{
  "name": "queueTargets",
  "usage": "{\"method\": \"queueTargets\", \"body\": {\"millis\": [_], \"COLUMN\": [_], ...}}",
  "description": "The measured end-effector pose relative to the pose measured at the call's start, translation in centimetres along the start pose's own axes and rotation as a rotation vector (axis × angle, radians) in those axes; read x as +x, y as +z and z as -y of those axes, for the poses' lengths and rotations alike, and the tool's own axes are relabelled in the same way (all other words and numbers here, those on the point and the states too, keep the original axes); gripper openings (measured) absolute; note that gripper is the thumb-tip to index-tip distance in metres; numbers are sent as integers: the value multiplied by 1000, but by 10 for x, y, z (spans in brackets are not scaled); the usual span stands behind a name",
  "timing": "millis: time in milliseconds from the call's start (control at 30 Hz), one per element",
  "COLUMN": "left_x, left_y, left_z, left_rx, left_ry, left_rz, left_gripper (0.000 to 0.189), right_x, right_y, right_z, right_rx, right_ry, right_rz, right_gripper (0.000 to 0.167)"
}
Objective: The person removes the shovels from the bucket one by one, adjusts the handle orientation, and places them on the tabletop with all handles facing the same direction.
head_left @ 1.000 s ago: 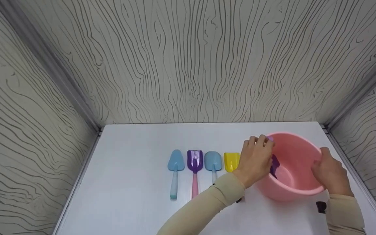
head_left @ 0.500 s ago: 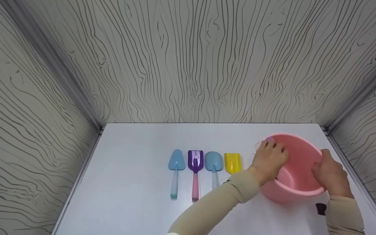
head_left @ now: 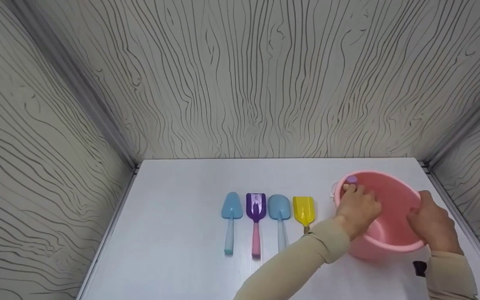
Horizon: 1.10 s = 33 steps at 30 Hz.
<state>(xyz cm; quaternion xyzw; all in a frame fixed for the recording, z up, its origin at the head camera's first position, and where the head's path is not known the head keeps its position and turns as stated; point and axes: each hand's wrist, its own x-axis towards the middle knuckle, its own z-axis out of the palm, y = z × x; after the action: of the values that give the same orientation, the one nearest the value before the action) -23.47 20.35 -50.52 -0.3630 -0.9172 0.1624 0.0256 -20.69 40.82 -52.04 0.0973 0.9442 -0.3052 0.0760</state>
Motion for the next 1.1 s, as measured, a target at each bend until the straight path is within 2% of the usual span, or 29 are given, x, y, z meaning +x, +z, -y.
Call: {"method": "queueTargets", "body": {"millis": [167,400,633,733,933,1100], "left_x": [10,18,24,24,20,21], "left_y": [0,3,3,2,1,1], "left_z": [-7,-8,-14,-16,-21,-20], "left_rx": [-4,15,90,124,102,98], "left_ry": [10,4,-24,-28,-40,-51], "left_rz": [36,107,191,210,221,263], "left_gripper": [27,21,18,19,22,17], "right_x": [-1,-2,-2,-2,-2,-3], "right_y": [-3,-1,-1,-2,-2,-2], "right_z": [-3,-1,1,0,-2,1], "right_rx": [3,12,16,10,-26,-6], "right_ry": [10,6,10,12,18,25], "right_rz": [8,-1,10,13,3,-12], "right_gripper": [57,55,53,52,50,49]}}
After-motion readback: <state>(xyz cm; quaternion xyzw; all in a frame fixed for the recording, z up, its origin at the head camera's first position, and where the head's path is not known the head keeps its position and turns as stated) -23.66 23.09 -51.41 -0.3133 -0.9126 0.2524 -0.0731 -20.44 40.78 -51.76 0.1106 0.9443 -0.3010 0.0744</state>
